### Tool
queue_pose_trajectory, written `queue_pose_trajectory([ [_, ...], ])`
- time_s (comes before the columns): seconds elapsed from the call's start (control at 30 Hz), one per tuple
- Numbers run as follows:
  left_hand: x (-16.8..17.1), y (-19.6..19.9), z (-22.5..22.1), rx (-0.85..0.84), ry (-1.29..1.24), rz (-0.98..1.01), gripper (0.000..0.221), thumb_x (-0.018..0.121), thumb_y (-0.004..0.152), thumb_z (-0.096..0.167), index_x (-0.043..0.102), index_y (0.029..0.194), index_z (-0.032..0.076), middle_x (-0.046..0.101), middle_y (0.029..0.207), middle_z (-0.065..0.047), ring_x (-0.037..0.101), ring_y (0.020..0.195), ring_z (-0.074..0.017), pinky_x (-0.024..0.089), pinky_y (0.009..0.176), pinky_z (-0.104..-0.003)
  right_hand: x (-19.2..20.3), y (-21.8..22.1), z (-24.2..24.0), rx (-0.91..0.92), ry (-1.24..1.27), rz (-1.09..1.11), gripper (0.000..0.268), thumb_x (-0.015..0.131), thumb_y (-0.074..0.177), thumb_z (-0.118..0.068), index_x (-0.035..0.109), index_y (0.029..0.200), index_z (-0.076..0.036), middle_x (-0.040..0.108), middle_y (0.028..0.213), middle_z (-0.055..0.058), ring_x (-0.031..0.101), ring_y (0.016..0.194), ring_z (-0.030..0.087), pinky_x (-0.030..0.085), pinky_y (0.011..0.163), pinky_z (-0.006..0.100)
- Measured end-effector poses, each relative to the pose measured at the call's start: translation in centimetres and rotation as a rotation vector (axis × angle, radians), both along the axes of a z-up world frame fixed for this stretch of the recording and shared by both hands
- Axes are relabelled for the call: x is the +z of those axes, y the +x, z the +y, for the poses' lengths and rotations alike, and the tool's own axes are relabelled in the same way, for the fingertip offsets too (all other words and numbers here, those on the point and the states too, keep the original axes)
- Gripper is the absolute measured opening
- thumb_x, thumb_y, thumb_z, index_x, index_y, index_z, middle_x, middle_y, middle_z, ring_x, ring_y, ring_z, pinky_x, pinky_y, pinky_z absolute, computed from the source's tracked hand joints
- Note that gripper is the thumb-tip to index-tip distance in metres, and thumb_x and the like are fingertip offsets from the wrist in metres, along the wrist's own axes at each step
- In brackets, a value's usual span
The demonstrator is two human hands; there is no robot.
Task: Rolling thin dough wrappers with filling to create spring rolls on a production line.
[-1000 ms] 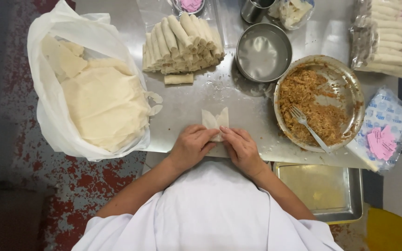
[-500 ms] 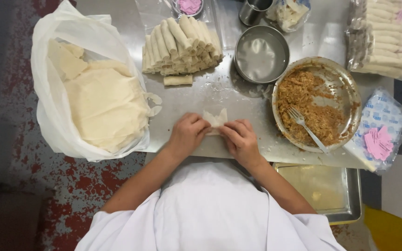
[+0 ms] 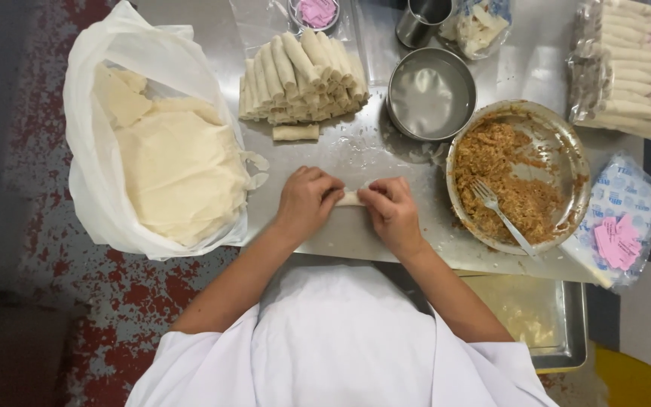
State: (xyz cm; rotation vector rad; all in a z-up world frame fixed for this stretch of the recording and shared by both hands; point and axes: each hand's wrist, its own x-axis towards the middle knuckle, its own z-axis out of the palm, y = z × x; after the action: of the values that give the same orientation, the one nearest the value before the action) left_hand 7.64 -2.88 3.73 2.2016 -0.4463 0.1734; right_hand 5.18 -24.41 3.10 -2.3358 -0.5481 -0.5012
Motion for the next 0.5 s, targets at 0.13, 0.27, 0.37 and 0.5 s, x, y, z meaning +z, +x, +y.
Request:
queue_pose_trajectory([
  [0.13, -0.6, 0.6, -0.3, 0.005, -0.056, 0.027, 0.015, 0.081, 0.087, 0.006, 0.079, 0.101, 0.010, 0.073, 0.081, -0.010, 0.071, 0.083, -0.0279, 0.057, 0.079, -0.038, 0.3, 0.1, 0.6, 0.022, -0.084, -0.059, 0.014, 0.083, 0.089, -0.009, 0.080, 0.101, -0.004, 0.068, 0.094, 0.010, 0.065, 0.092, 0.026, 0.060, 0.082, 0.037],
  [0.27, 0.1, 0.8, 0.1, -0.031, -0.102, 0.050, 0.017, 0.082, 0.089, 0.018, 0.078, 0.103, 0.010, 0.074, 0.077, -0.010, 0.071, 0.077, -0.0293, 0.058, 0.076, -0.039, 0.1, 1.3, 0.6, 0.011, -0.167, -0.009, 0.012, 0.073, 0.100, -0.012, 0.079, 0.107, -0.004, 0.069, 0.091, 0.012, 0.067, 0.093, 0.026, 0.060, 0.082, 0.037],
  [0.37, -0.2, 1.2, 0.2, -0.008, -0.023, 0.032, 0.009, 0.081, 0.089, 0.015, 0.078, 0.097, 0.011, 0.074, 0.073, -0.008, 0.070, 0.074, -0.0271, 0.057, 0.074, -0.037, -0.7, 1.9, 0.4, 0.036, -0.182, -0.015, 0.013, 0.071, 0.100, -0.009, 0.077, 0.110, -0.004, 0.070, 0.092, 0.012, 0.068, 0.094, 0.027, 0.060, 0.081, 0.037],
  [0.5, 0.0, 2.0, 0.1, 0.067, 0.048, -0.063, 0.010, 0.082, 0.086, 0.013, 0.079, 0.095, 0.011, 0.071, 0.076, -0.010, 0.068, 0.078, -0.0287, 0.055, 0.076, -0.038, 0.9, 2.1, 1.0, 0.060, -0.209, 0.011, 0.017, 0.076, 0.097, -0.012, 0.072, 0.111, -0.004, 0.071, 0.100, 0.013, 0.069, 0.100, 0.029, 0.061, 0.084, 0.040],
])
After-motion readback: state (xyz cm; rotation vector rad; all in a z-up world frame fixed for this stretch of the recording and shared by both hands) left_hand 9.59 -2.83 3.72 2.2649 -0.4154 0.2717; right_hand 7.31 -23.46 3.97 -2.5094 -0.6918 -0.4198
